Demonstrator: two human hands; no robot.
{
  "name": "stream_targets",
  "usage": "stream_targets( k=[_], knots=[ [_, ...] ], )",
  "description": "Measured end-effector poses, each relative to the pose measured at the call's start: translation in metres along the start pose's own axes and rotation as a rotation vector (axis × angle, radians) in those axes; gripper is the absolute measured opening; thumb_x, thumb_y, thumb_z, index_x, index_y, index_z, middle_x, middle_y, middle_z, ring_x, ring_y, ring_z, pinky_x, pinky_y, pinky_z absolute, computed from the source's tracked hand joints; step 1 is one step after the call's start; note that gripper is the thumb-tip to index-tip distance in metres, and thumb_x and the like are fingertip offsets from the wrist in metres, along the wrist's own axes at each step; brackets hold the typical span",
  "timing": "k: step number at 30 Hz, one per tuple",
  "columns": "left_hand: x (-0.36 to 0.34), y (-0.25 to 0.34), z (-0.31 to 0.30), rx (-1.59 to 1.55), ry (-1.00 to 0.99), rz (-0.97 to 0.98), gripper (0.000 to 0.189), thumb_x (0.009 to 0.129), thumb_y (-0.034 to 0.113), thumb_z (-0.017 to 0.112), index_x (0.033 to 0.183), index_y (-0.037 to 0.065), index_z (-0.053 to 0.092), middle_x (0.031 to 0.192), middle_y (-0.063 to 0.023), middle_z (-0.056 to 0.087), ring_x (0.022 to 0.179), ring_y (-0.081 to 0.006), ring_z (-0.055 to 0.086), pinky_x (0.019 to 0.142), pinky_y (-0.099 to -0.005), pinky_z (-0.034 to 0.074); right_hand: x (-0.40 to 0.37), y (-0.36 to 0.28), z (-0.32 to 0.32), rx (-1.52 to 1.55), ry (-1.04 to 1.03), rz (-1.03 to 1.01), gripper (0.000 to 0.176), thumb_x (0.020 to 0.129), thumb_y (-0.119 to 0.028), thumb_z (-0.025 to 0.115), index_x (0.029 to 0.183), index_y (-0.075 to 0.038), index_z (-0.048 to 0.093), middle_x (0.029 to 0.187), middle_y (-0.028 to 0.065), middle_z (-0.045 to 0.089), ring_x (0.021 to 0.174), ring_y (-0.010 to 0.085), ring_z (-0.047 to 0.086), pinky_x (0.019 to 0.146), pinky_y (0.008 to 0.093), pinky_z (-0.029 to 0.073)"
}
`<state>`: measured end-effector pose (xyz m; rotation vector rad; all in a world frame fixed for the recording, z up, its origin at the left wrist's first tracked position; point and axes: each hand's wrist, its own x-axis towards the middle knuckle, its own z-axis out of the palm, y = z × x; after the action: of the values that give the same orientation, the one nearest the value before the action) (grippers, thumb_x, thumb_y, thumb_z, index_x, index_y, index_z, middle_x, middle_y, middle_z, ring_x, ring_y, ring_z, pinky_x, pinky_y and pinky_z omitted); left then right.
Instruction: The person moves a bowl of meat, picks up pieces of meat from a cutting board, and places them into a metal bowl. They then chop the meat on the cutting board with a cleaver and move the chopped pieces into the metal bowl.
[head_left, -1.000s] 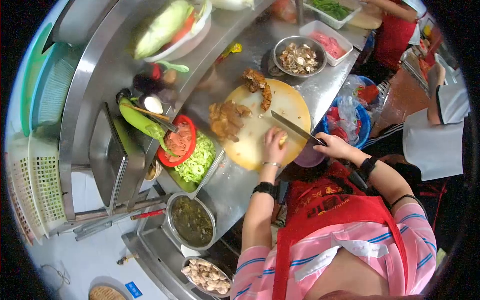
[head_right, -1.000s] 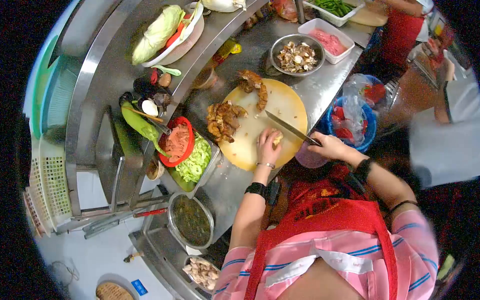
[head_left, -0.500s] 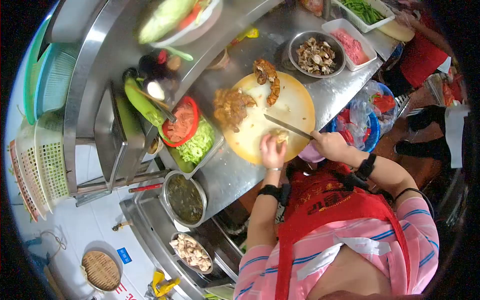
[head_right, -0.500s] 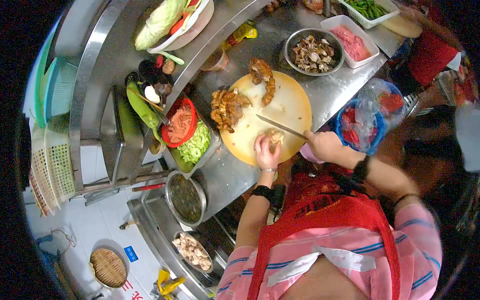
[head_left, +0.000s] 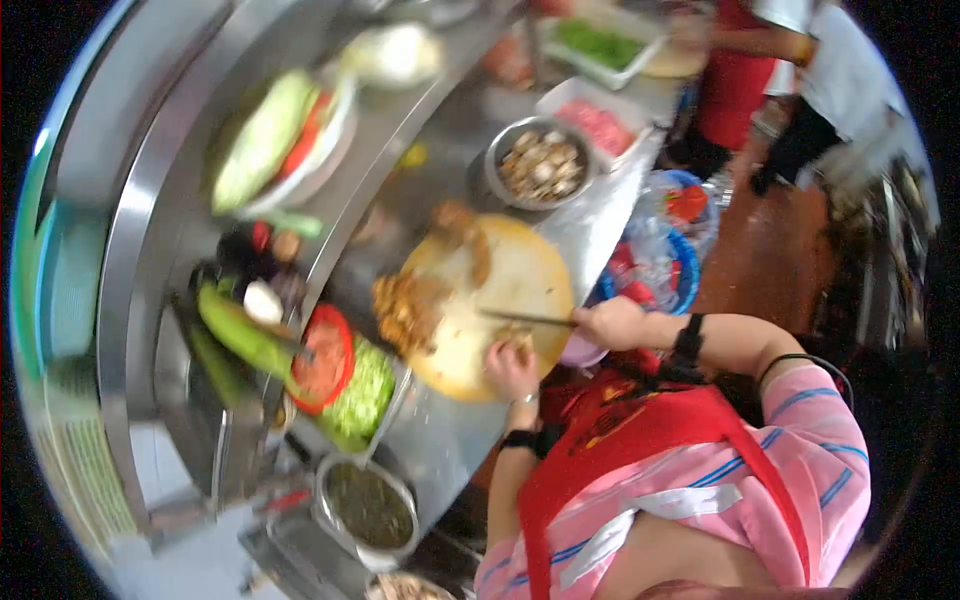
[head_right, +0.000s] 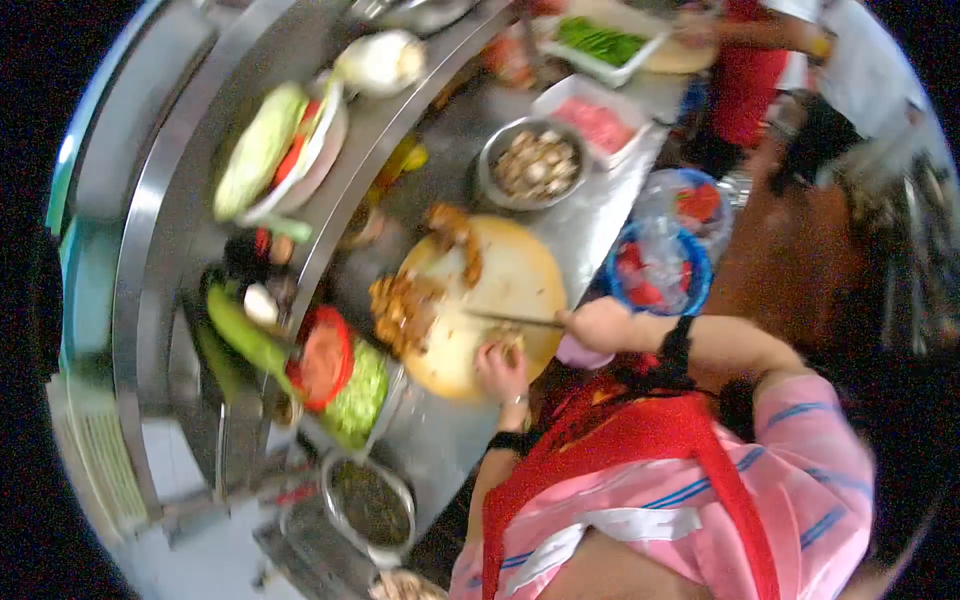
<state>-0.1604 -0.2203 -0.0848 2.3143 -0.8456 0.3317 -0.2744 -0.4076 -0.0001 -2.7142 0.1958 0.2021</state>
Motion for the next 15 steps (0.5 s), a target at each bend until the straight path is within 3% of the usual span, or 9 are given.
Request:
stream_targets(
  k=[2,4,7,10,12,15],
  knots=[
    [-0.003,-0.003,0.003,-0.014,0.038,0.052,0.027,0.068,0.020,0.066,0.090,0.006,0.056,0.100,-0.0142,0.052,0.095,-0.0325,0.049,0.080,-0.0437,0.040,-0.005,-0.003,0.002,0.065,0.060,0.056,0.019,0.077,-0.019,0.046,0.091,-0.007,0.053,0.058,0.0136,0.057,0.052,0.0315,0.059,0.043,0.0432,0.045],
    [-0.002,-0.002,0.006,-0.018,0.089,0.026,0.025,0.071,0.021,0.065,0.089,0.009,0.053,0.097,-0.0134,0.053,0.089,-0.0318,0.053,0.074,-0.0465,0.043,-0.006,-0.007,0.001,0.115,-0.039,0.164,0.021,0.080,-0.021,0.045,0.093,-0.007,0.053,0.063,0.0163,0.059,0.058,0.0333,0.060,0.048,0.0449,0.047],
    [0.001,0.010,-0.005,-0.029,0.097,0.068,0.033,0.071,0.023,0.066,0.097,0.008,0.053,0.106,-0.0158,0.049,0.096,-0.0345,0.050,0.077,-0.0469,0.043,-0.008,-0.012,0.010,0.096,-0.101,0.160,0.024,0.081,-0.021,0.044,0.099,-0.008,0.053,0.068,0.0180,0.060,0.063,0.0349,0.061,0.053,0.0453,0.048],
    [-0.001,-0.001,0.004,0.008,0.071,0.204,0.035,0.068,0.023,0.066,0.098,0.009,0.054,0.110,-0.0148,0.047,0.099,-0.0344,0.049,0.079,-0.0471,0.042,-0.011,-0.019,0.034,0.086,0.000,0.136,0.022,0.081,-0.023,0.044,0.095,-0.009,0.053,0.063,0.0179,0.058,0.059,0.0338,0.060,0.049,0.0462,0.047],
    [-0.001,-0.004,0.000,0.032,-0.062,0.168,0.035,0.067,0.017,0.066,0.097,0.006,0.053,0.108,-0.0162,0.047,0.100,-0.0348,0.047,0.082,-0.0461,0.041,-0.012,-0.018,0.037,0.106,0.020,0.115,0.024,0.081,-0.024,0.044,0.098,-0.009,0.053,0.063,0.0182,0.058,0.059,0.0345,0.060,0.050,0.0465,0.047],
    [0.000,-0.006,-0.005,-0.008,-0.093,0.173,0.034,0.066,0.017,0.067,0.096,0.005,0.054,0.109,-0.0162,0.047,0.100,-0.0347,0.047,0.083,-0.0465,0.040,-0.013,-0.017,0.039,0.084,0.055,0.105,0.026,0.080,-0.022,0.045,0.101,-0.009,0.052,0.063,0.0170,0.059,0.058,0.0338,0.060,0.049,0.0459,0.047]
  ],
)
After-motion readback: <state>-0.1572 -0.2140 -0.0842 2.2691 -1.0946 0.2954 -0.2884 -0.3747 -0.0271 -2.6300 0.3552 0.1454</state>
